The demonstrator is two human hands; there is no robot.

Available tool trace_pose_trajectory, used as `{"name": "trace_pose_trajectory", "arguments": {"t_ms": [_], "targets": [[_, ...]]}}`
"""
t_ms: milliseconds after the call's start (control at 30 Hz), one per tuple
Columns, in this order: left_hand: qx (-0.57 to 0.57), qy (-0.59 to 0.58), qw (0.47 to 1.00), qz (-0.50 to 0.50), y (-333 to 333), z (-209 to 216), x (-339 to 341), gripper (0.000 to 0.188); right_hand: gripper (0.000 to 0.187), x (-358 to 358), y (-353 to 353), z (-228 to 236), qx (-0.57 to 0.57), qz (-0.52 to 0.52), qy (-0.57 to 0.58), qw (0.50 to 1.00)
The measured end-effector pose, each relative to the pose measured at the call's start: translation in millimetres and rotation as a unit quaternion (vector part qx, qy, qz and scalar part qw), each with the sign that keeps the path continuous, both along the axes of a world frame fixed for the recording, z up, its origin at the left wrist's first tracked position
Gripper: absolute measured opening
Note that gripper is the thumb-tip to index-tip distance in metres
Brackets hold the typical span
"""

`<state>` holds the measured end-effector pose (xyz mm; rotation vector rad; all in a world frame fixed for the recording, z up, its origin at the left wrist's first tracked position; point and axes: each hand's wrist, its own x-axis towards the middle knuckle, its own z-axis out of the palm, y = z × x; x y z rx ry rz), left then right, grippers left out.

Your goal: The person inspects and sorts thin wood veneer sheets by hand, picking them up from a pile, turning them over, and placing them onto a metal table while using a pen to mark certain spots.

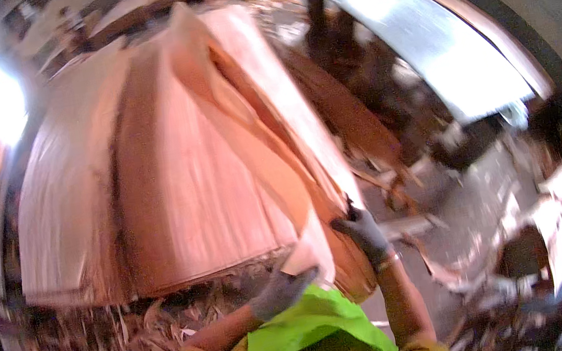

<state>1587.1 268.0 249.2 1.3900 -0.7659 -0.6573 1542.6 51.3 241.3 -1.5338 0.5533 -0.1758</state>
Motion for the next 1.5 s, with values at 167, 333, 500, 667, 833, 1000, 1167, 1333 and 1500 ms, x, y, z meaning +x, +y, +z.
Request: {"name": "trace_pose_trajectory", "arguments": {"t_ms": [167,333,500,667,833,1000,1167,1333,1500], "targets": [[0.034,0.04,0.994,-0.1,-51,35,-22,0.035,0.027,-61,-55,14,0.015,-0.051,-0.04,0.998],[-0.02,-0.243,0.961,-0.129,-139,54,-54,0.031,0.029,-124,-136,34,-0.051,-0.068,-0.024,0.996],[-0.04,0.06,0.984,-0.161,-256,42,-109,0.023,0.032,-178,-250,57,-0.055,-0.065,-0.04,0.996],[-0.11,0.063,0.985,-0.117,-366,48,-161,0.031,0.034,-213,-367,82,-0.071,-0.085,-0.079,0.991],[-0.066,0.084,0.99,-0.09,-450,79,-174,0.02,0.024,-220,-482,71,-0.055,-0.106,-0.08,0.99],[-0.054,0.033,0.997,-0.035,-535,59,-161,0.033,0.022,-202,-599,75,-0.105,-0.12,-0.089,0.983],[-0.03,0.017,0.996,0.086,-639,16,-126,0.018,0.028,-163,-739,88,-0.164,-0.113,-0.035,0.979],[-0.123,0.171,0.961,0.181,-750,15,-97,0.018,0.018,-131,-896,69,-0.157,-0.123,-0.023,0.98],[-0.058,0.282,0.933,0.215,-828,-34,-82,0.019,0.023,-89,-996,67,-0.138,-0.118,0.007,0.983]]}}
